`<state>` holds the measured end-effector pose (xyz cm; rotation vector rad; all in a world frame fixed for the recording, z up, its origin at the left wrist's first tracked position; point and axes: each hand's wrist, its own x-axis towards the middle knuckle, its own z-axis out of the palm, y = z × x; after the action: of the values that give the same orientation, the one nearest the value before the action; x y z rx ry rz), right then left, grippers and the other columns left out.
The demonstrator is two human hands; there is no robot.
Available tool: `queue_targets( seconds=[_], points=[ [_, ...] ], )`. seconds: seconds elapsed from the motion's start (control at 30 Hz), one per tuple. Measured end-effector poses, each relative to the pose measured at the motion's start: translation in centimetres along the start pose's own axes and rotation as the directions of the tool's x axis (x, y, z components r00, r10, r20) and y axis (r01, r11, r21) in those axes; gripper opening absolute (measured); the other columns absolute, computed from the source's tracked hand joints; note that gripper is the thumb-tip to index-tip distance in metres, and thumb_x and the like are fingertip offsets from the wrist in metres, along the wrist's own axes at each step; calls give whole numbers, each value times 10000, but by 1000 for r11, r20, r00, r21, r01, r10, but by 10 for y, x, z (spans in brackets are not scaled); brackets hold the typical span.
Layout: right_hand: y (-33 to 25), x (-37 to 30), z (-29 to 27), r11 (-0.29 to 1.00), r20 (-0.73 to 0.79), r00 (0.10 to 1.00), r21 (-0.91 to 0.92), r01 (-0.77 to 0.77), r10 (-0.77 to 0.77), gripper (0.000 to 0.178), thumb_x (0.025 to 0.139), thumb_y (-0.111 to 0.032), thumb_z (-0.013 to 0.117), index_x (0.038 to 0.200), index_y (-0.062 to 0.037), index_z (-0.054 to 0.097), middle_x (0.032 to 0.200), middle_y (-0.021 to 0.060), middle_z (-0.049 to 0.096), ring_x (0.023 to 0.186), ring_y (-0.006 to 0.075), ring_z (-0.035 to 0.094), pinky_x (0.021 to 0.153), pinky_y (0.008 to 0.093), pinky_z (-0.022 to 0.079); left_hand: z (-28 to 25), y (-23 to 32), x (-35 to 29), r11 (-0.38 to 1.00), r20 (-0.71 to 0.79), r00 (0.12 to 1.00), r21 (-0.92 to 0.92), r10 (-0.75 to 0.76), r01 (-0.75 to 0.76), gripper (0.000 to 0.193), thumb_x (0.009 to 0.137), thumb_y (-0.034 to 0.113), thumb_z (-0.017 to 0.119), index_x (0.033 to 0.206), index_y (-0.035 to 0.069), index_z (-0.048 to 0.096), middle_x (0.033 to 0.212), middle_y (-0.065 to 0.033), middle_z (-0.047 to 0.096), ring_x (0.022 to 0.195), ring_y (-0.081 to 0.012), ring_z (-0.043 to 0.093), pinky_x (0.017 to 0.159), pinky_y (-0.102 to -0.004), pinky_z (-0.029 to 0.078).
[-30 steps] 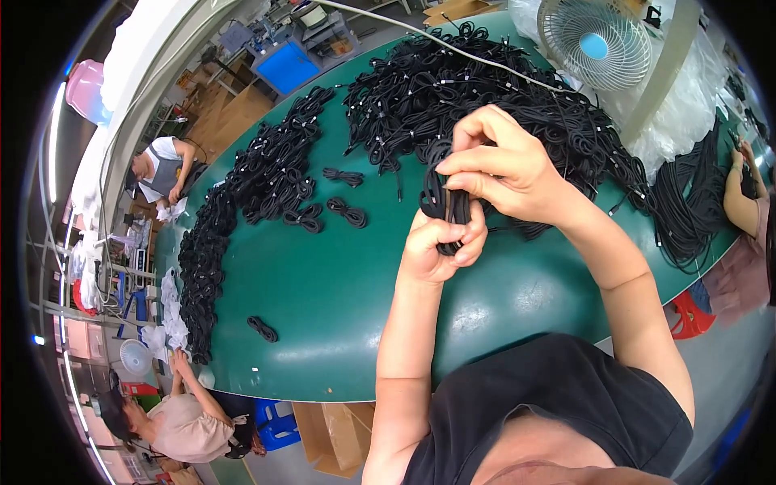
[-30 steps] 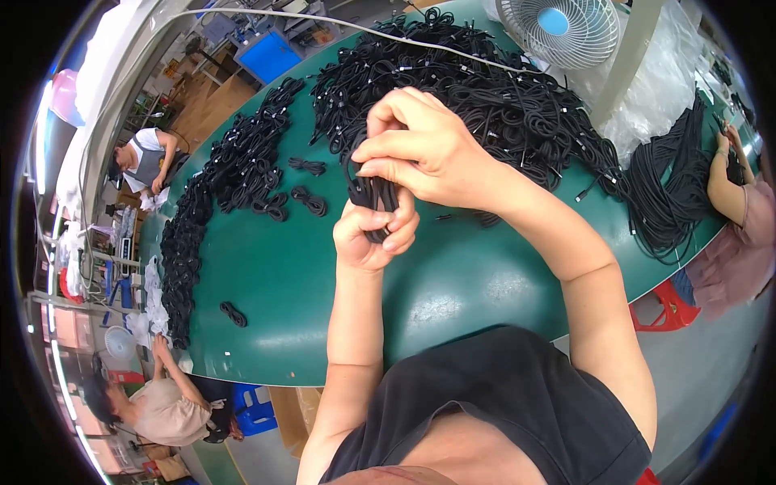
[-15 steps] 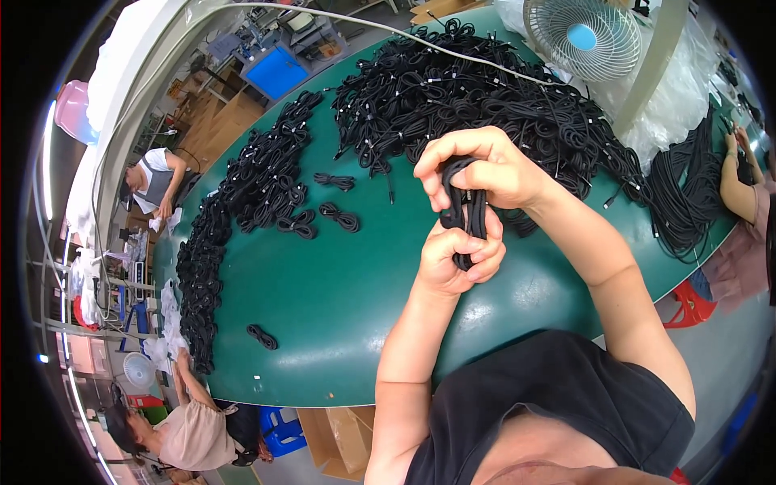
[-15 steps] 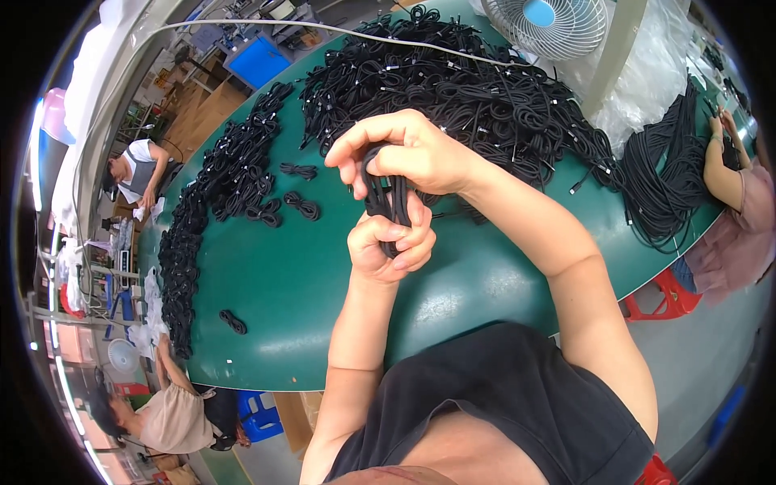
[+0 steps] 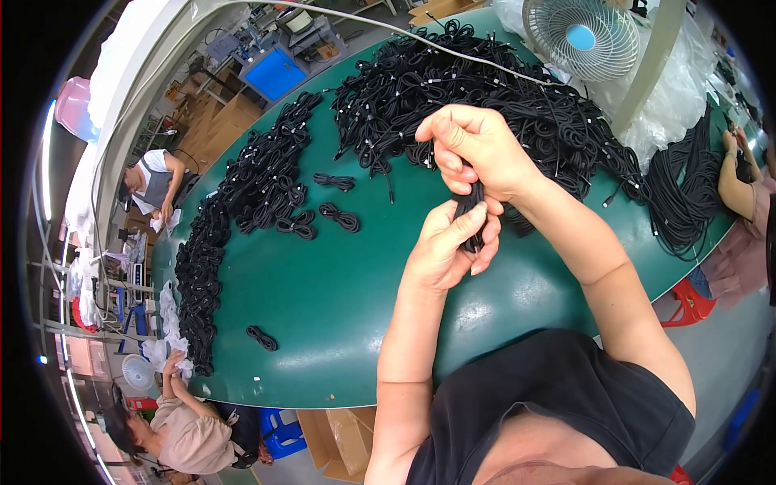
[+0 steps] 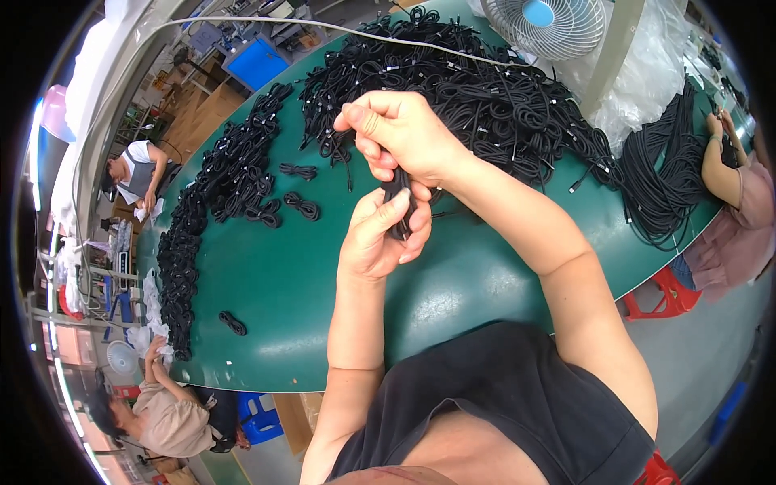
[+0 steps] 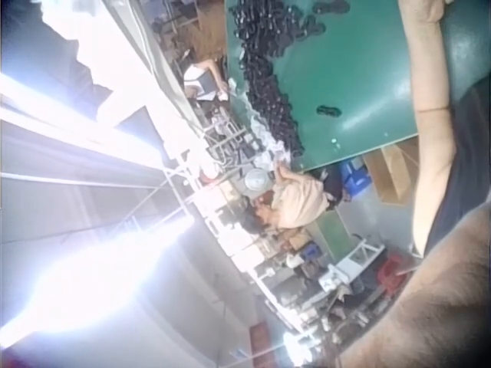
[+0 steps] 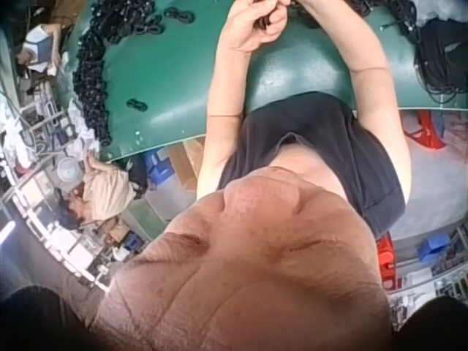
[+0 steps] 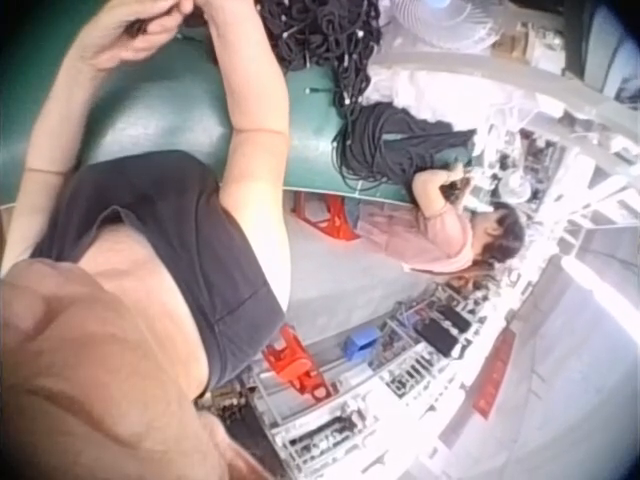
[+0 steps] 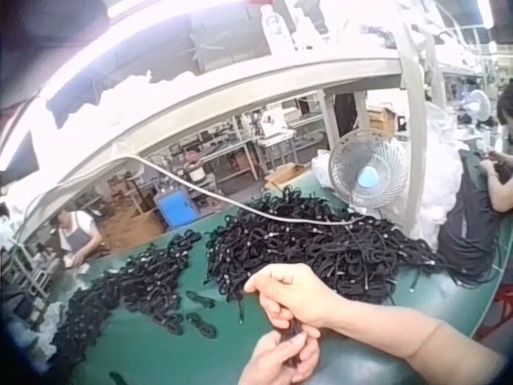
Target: Bundling and securing black USB cables with ties at a factory workbench.
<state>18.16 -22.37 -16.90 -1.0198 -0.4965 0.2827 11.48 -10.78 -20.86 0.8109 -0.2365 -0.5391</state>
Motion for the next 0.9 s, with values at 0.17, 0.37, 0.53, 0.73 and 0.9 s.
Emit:
queue_targets(
  seconds=[0.17,0.37,0.53,0.73,0.9],
  points=[
    [-7,3,7,999,-33,999,-34,21,-23,278,901,-268,530,898,7,564,553,-6,456,406,49,390,365,189,338,3,5,-6,977,-74,996,213,46,-29,300,924,281,467,1004,-8,483,725,-51,498,528,-108,484,371,-202,371],
    [2,12,-3,990,-35,995,-106,-96,93,284,893,-274,542,886,9,562,558,-3,457,405,44,367,352,201,332,3,-9,4,978,-126,992,209,5,22,258,935,290,437,933,33,442,674,-42,439,425,-76,340,338,-181,256],
    [-2,20,2,985,-34,985,-21,-170,169,291,894,-275,540,873,15,556,558,-3,451,402,45,347,348,199,323,8,-10,3,990,-96,992,121,83,-71,257,931,304,445,923,47,443,677,-53,440,405,-71,314,330,-180,223],
    [-12,19,12,988,-46,989,-54,-144,142,322,905,-294,517,883,27,532,531,-5,415,387,49,340,339,197,294,8,-7,-1,984,-56,993,147,107,-97,261,930,306,439,950,46,456,665,-69,448,386,-77,317,321,-195,233],
    [-8,21,2,985,100,984,82,-154,146,470,906,-424,443,1038,20,526,647,67,564,491,115,512,458,266,459,10,-9,-4,989,-11,989,-9,148,-148,238,942,282,409,921,46,427,659,-63,449,387,-70,323,338,-194,242]
  ],
)
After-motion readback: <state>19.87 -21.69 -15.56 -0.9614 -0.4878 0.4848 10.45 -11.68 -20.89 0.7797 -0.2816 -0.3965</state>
